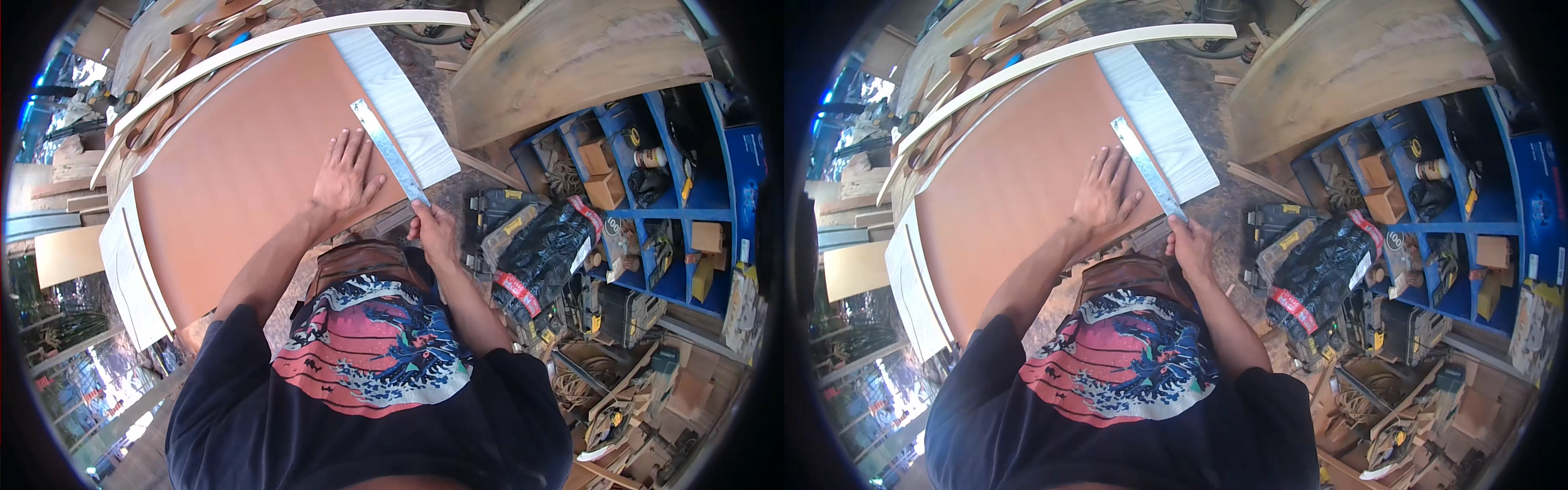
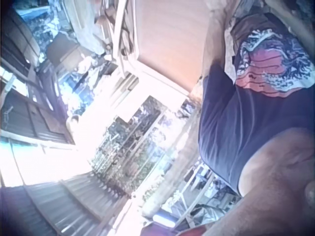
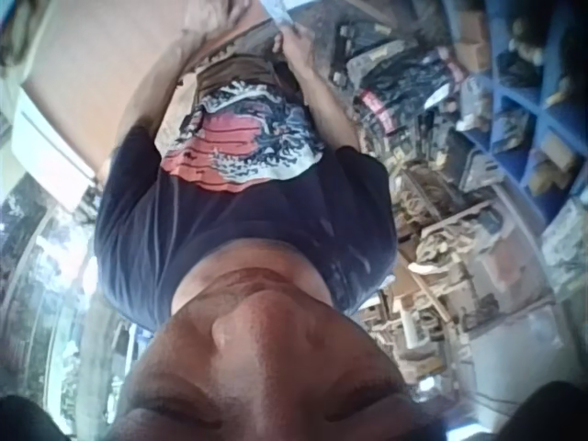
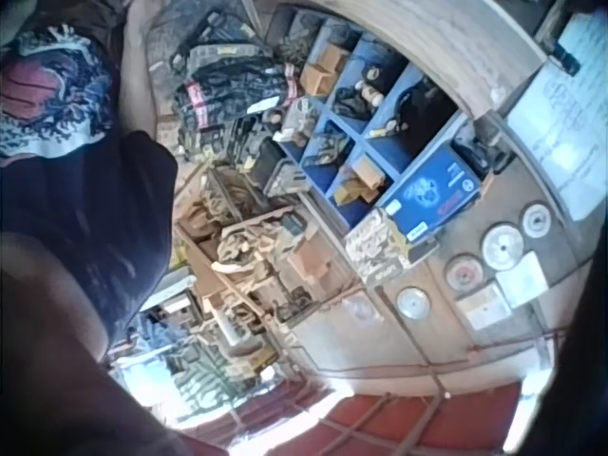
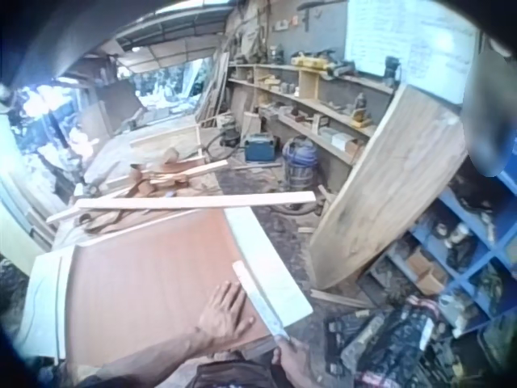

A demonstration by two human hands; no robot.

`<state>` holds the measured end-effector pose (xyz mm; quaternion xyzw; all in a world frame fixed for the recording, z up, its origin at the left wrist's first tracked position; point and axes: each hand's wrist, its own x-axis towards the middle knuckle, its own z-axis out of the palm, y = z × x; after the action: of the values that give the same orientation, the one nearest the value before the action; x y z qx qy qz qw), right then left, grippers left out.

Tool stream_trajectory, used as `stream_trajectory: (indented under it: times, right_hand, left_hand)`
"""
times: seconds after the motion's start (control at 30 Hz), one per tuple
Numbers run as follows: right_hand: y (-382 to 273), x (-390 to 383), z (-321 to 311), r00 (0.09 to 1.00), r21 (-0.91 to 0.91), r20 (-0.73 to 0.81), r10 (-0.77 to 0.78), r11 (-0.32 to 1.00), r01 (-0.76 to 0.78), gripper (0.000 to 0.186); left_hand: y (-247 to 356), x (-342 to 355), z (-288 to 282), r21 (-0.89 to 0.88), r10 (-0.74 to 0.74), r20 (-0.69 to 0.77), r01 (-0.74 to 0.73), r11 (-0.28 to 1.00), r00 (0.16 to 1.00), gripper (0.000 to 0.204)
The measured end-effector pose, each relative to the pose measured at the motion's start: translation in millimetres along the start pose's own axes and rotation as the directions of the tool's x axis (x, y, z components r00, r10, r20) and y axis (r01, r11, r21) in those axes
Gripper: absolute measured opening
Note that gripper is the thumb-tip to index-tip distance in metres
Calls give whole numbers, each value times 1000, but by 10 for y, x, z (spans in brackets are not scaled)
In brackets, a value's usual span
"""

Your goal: Marking and cutting a brown sheet of material using a utility knife, metal ruler, and wooden guides.

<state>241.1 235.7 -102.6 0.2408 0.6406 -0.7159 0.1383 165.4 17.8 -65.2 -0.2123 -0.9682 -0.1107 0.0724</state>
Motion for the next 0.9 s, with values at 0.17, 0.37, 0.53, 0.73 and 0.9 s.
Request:
stream_trajectory:
  times: [0.17,0.37,0.53,0.73,0.9]
  right_hand:
    - [112,-21,-45,1000,143,-16,-17,990,19,34]
    - [100,-14,-12,1000,174,-11,-5,985,7,27]
    - [33,-114,99,998,247,-53,22,969,-8,29]
    - [12,-154,160,996,269,-86,26,963,-1,34]
    - [55,-123,171,998,242,-66,-6,970,22,36]
  left_hand:
    - [104,2,-13,21,-5,48,4,1000,999,83]
    - [188,-6,-15,-16,8,53,-8,1000,999,82]
    - [169,8,-79,27,-26,75,24,999,997,90]
    - [232,110,-99,70,-93,94,87,994,991,94]
    - [237,131,-74,52,-120,70,116,992,990,93]
